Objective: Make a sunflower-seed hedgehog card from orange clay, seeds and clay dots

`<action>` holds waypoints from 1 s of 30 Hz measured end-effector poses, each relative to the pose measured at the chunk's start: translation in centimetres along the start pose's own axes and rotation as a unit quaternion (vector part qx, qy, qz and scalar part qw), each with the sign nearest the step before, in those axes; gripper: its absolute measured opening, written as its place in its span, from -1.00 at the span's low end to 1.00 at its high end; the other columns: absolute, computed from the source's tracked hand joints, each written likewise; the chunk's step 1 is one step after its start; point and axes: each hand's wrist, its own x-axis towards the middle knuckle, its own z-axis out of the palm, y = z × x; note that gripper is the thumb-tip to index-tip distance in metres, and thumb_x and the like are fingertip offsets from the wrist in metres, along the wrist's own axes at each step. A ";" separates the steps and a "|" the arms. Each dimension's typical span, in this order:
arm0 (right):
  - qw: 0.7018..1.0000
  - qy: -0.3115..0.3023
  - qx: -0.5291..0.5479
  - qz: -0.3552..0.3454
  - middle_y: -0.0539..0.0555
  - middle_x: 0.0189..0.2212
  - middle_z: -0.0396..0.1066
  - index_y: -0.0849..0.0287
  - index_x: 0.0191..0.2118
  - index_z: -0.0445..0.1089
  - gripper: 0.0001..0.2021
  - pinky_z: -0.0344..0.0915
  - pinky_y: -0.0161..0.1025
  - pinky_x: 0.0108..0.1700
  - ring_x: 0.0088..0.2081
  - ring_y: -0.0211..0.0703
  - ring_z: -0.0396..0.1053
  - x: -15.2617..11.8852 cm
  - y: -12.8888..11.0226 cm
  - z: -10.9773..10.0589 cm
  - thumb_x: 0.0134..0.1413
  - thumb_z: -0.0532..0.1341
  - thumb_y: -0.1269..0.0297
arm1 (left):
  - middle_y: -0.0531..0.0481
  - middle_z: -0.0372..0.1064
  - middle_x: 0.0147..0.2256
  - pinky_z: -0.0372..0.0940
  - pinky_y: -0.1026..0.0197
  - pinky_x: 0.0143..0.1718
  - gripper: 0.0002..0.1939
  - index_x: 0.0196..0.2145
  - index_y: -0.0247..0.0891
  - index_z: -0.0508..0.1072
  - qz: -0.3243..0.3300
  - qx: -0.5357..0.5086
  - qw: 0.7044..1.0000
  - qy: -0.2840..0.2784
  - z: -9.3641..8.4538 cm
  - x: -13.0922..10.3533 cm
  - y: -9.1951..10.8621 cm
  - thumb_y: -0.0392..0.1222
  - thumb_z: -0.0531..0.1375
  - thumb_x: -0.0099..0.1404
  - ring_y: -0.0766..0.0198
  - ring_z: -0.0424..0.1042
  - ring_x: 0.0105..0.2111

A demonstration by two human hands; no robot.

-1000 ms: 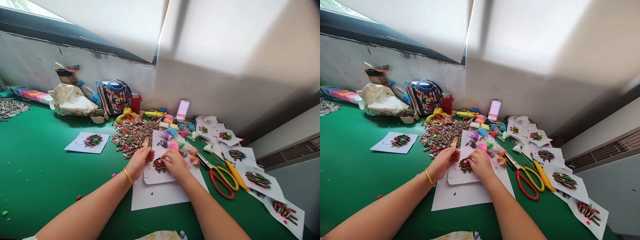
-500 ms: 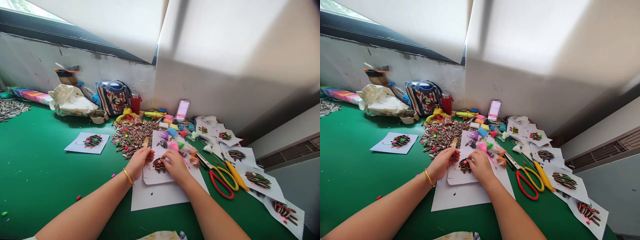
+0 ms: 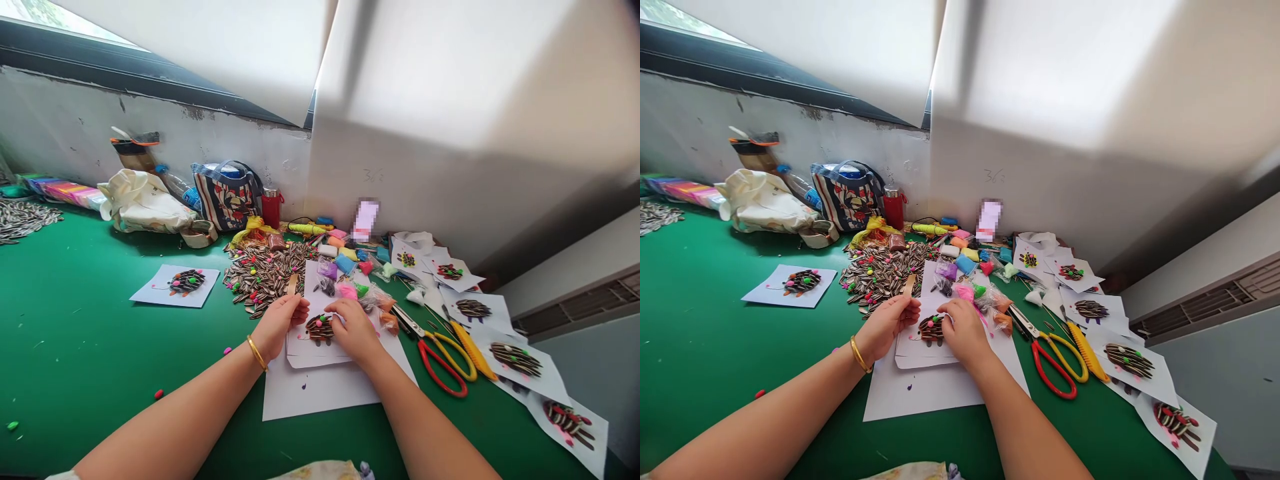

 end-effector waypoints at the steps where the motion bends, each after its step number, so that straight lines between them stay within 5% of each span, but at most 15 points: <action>1: 1.000 0.001 0.000 0.004 0.10 -0.23 0.42 0.13 -0.21 0.45 -0.71 0.23 -0.10 0.02 -0.09 -0.06 0.31 0.0 0.1 -0.1 0.05 0.05 0.53 | -0.06 0.41 -0.41 0.28 0.20 -0.26 -0.57 -0.40 -0.33 0.48 0.002 0.004 1.000 0.000 0.0 0.0 0.0 0.15 0.30 0.05 0.29 0.39 -0.41; 7: 0.999 -0.008 0.007 0.036 0.09 -0.17 0.44 0.12 -0.08 0.43 -0.54 0.25 -0.07 0.03 -0.06 -0.06 0.32 -0.3 1.3 -0.9 -0.07 0.00 0.58 | -0.07 0.43 -0.39 0.27 0.17 -0.23 -0.68 -0.38 -0.27 0.51 0.100 0.111 0.989 -0.016 0.3 0.0 -0.5 0.07 0.24 0.12 0.20 0.38 -0.33; 13: 0.999 -0.035 0.032 0.017 0.05 -0.08 0.44 0.07 0.11 0.32 -0.38 0.21 -0.06 0.10 0.00 -0.08 0.29 -0.5 1.1 -0.7 -0.10 -0.02 0.61 | -0.07 0.49 -0.21 0.18 0.15 -0.04 -0.75 -0.18 -0.12 0.54 0.233 0.282 0.930 -0.042 0.1 -0.3 -1.0 -0.05 0.19 0.21 0.09 0.37 -0.14; 21: 0.999 -0.025 0.036 -0.007 0.05 -0.10 0.46 0.07 0.06 0.39 -0.40 0.23 -0.08 0.08 -0.02 -0.09 0.31 -0.4 0.8 -0.6 -0.12 -0.01 0.62 | -0.10 0.50 -0.16 0.13 0.12 -0.02 -0.68 -0.03 -0.11 0.49 0.246 0.356 0.899 -0.068 -0.3 0.0 -1.2 -0.06 0.10 0.31 0.06 0.37 -0.10; 26: 0.999 -0.019 -0.005 -0.039 0.05 -0.10 0.46 0.06 -0.17 0.54 -0.55 0.20 -0.06 0.11 0.00 -0.07 0.29 -0.4 0.7 -0.8 -0.09 0.05 0.60 | -0.09 0.50 -0.19 0.14 0.14 -0.03 -0.75 -0.17 -0.11 0.56 0.260 0.342 0.900 -0.068 -0.2 0.0 -1.1 -0.05 0.14 0.28 0.05 0.38 -0.12; 30: 0.999 -0.022 -0.024 -0.038 0.06 -0.09 0.46 0.05 -0.17 0.56 -0.55 0.19 -0.05 0.12 0.01 -0.06 0.27 -0.5 0.8 -0.6 -0.07 0.06 0.60 | -0.10 0.50 -0.20 0.16 0.13 -0.06 -0.70 -0.18 -0.15 0.55 0.279 0.409 0.866 -0.076 -0.3 0.2 -1.1 -0.05 0.05 0.34 0.08 0.39 -0.15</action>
